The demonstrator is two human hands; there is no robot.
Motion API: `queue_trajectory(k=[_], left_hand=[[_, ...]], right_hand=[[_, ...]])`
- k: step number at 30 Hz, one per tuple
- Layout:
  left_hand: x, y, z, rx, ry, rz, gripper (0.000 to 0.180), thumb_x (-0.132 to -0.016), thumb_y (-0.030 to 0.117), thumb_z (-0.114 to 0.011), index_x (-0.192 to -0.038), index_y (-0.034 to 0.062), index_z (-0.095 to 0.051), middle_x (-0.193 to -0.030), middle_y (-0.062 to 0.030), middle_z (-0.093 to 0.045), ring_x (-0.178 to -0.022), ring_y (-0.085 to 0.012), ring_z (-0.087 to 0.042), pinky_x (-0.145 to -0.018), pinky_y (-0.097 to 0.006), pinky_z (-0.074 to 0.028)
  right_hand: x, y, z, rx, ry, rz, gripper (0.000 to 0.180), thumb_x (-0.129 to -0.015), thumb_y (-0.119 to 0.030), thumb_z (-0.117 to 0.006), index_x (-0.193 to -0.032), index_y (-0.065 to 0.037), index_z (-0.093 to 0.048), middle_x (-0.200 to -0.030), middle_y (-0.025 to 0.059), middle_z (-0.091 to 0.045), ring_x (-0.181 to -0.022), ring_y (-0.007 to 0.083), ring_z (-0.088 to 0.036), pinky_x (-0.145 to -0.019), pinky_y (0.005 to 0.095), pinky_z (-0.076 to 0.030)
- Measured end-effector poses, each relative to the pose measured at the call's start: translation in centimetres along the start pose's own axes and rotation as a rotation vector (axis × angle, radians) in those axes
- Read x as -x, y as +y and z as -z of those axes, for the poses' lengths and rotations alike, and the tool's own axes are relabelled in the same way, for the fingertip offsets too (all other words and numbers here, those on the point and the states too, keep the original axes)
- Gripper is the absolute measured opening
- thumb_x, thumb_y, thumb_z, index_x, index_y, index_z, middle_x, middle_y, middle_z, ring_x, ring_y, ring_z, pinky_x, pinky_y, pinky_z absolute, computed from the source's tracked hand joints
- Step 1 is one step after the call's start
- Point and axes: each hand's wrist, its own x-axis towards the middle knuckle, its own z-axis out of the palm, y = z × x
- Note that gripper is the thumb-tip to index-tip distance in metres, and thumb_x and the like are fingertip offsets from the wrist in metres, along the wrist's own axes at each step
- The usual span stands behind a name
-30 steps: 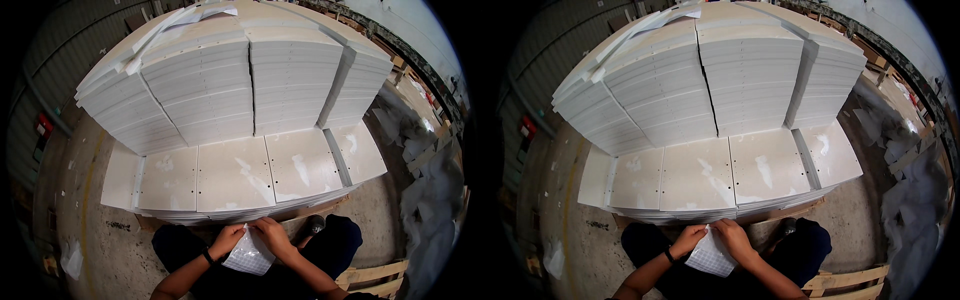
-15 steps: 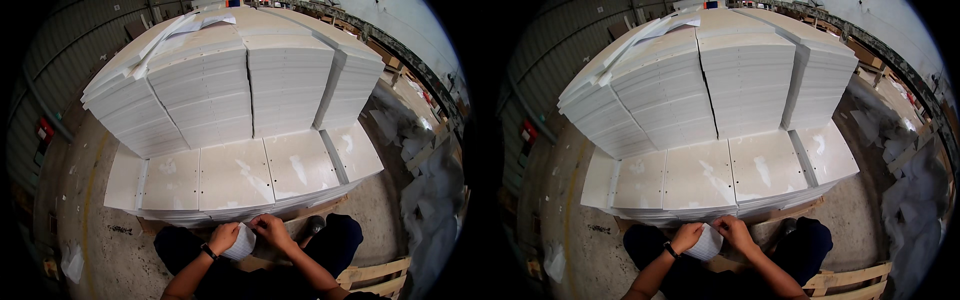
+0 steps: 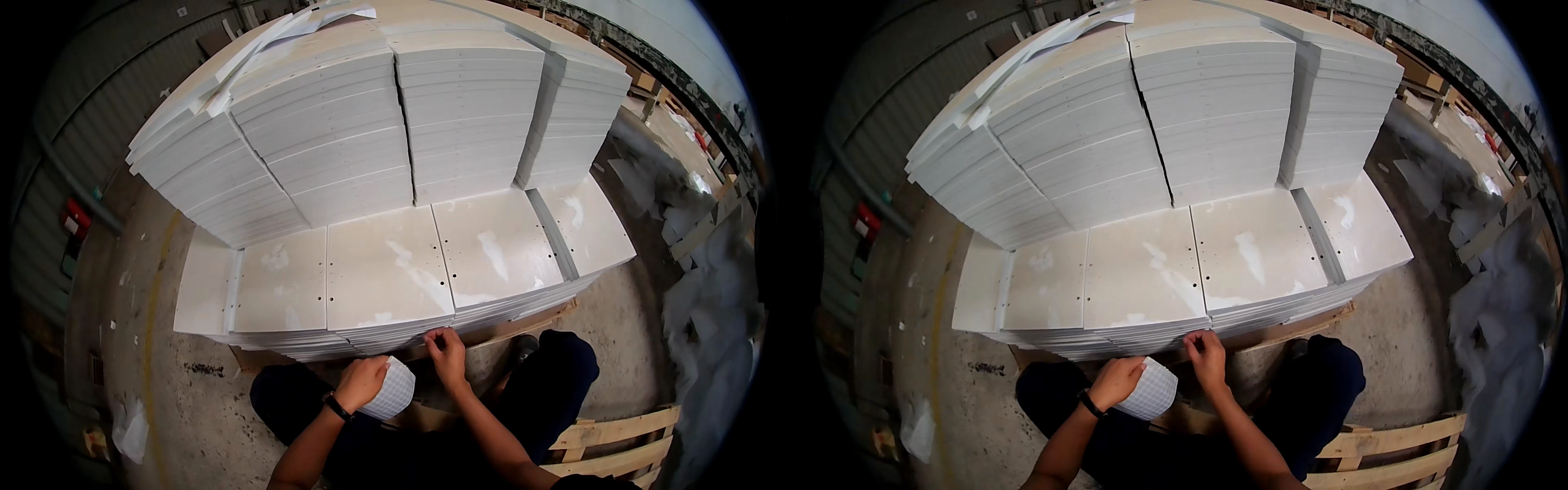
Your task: The person labels white furniture panels by hand using a sheet of stickers, applying one sticker to the side of each panel in a large stack on a wooden pallet.
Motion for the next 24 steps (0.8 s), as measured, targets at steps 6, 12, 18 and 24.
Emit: queue_trajectory(k=[6, 12, 18, 24], left_hand=[[0.2, -0.2, 0.3, -0.016, -0.009, 0.003, 0.018, -0.087, 0.019, -0.047, -0.086, 0.0045, -0.057, -0.076, -0.0189, -0.059, -0.073, -0.0392, -0.057, -0.063, -0.048, -0.043], [0.4, 0.2, 0.7, 0.012, -0.002, 0.008, 0.017, -0.087, 0.018, -0.047, -0.088, 0.0045, -0.057, -0.079, -0.0194, -0.059, -0.074, -0.0394, -0.057, -0.063, -0.048, -0.044], [0.7, 0.5, 1.0, 0.015, 0.019, -0.002, 0.017, -0.087, 0.018, -0.047, -0.088, 0.0043, -0.057, -0.079, -0.0195, -0.059, -0.073, -0.0392, -0.057, -0.062, -0.047, -0.044], [0.7, 0.7, 1.3, 0.013, 0.003, -0.012, 0.017, -0.087, 0.018, -0.047, -0.088, 0.0043, -0.057, -0.078, -0.0191, -0.059, -0.072, -0.0391, -0.057, -0.061, -0.047, -0.044]], right_hand=[[0.0, -0.7, -0.8, 0.074, 0.107, 0.169, 0.010, -0.072, -0.003, -0.068, -0.077, -0.002, -0.058, -0.075, 0.0109, -0.057, -0.066, 0.0244, -0.056, -0.061, 0.0313, -0.046], [-0.5, 0.0, -0.9, 0.111, 0.156, 0.196, 0.013, -0.069, -0.004, -0.070, -0.072, -0.001, -0.058, -0.069, 0.0107, -0.056, -0.063, 0.0252, -0.056, -0.058, 0.0330, -0.045], [-0.5, 1.9, -0.2, 0.146, 0.216, 0.115, 0.016, -0.071, -0.004, -0.071, -0.070, -0.001, -0.056, -0.067, 0.0080, -0.055, -0.059, 0.0172, -0.054, -0.055, 0.0279, -0.045], [0.4, 1.1, -0.8, -0.001, 0.155, 0.094, 0.016, -0.073, -0.003, -0.069, -0.081, -0.002, -0.055, -0.076, 0.0104, -0.055, -0.065, 0.0221, -0.054, -0.061, 0.0294, -0.045]])
